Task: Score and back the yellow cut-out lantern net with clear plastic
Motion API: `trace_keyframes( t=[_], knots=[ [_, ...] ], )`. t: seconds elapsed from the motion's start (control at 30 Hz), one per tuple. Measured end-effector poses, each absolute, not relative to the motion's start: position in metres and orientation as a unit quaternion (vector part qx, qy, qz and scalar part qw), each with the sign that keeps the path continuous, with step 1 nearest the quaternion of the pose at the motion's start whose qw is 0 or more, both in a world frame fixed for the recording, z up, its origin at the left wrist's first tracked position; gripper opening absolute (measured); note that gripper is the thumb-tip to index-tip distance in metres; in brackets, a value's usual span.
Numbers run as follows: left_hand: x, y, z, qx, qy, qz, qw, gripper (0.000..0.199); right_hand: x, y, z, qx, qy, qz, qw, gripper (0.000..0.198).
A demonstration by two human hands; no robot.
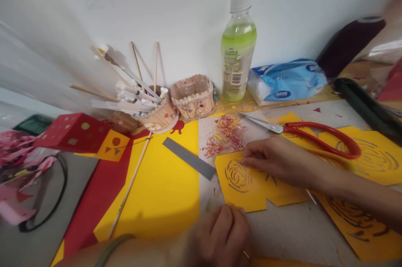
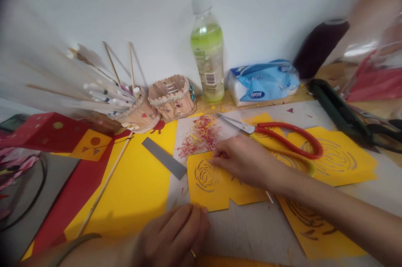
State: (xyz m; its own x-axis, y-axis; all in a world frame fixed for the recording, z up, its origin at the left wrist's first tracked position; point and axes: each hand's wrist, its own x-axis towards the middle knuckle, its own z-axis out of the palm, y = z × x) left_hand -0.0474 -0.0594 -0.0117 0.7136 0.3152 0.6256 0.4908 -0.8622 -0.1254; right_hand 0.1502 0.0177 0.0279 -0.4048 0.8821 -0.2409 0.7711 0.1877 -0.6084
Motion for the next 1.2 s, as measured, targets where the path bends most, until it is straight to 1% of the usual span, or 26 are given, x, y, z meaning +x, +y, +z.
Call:
trace_keyframes(
  t=[0.17,0.27,0.37,0.43,0.6,0.77,1.0,1.2],
  knots=[
    [-0.049,-0.059,-0.011,-0.922,-0.204,-0.299,0.139,0.019,0.149,0.018,0.027,-0.542,-0.77,0.327,0.08,0.029],
    [-0.049,-0.057,-0.009,-0.928,-0.205,-0.288,0.116,0.019,0.149,0.017,0.023,-0.545,-0.77,0.32,0.084,0.029],
    [-0.046,-0.054,-0.005,-0.921,-0.209,-0.313,0.103,0.017,0.149,0.017,0.02,-0.546,-0.775,0.304,0.091,0.028],
    [-0.043,-0.051,-0.003,-0.912,-0.221,-0.327,0.108,0.018,0.149,0.017,0.02,-0.547,-0.777,0.297,0.089,0.027],
    [-0.044,-0.048,-0.003,-0.932,-0.247,-0.24,0.118,0.017,0.149,0.017,0.021,-0.547,-0.783,0.284,0.086,0.026],
    [-0.046,-0.049,-0.006,-0.937,-0.244,-0.22,0.122,0.015,0.147,0.015,0.02,-0.561,-0.782,0.256,0.087,0.023],
    [-0.043,-0.05,0.0,-0.936,-0.248,-0.214,0.126,0.016,0.143,0.011,0.027,-0.582,-0.79,0.192,0.03,0.024],
    [-0.041,-0.049,0.001,-0.935,-0.25,-0.216,0.128,0.016,0.141,0.008,0.024,-0.58,-0.804,0.13,0.003,0.023]
  ],
)
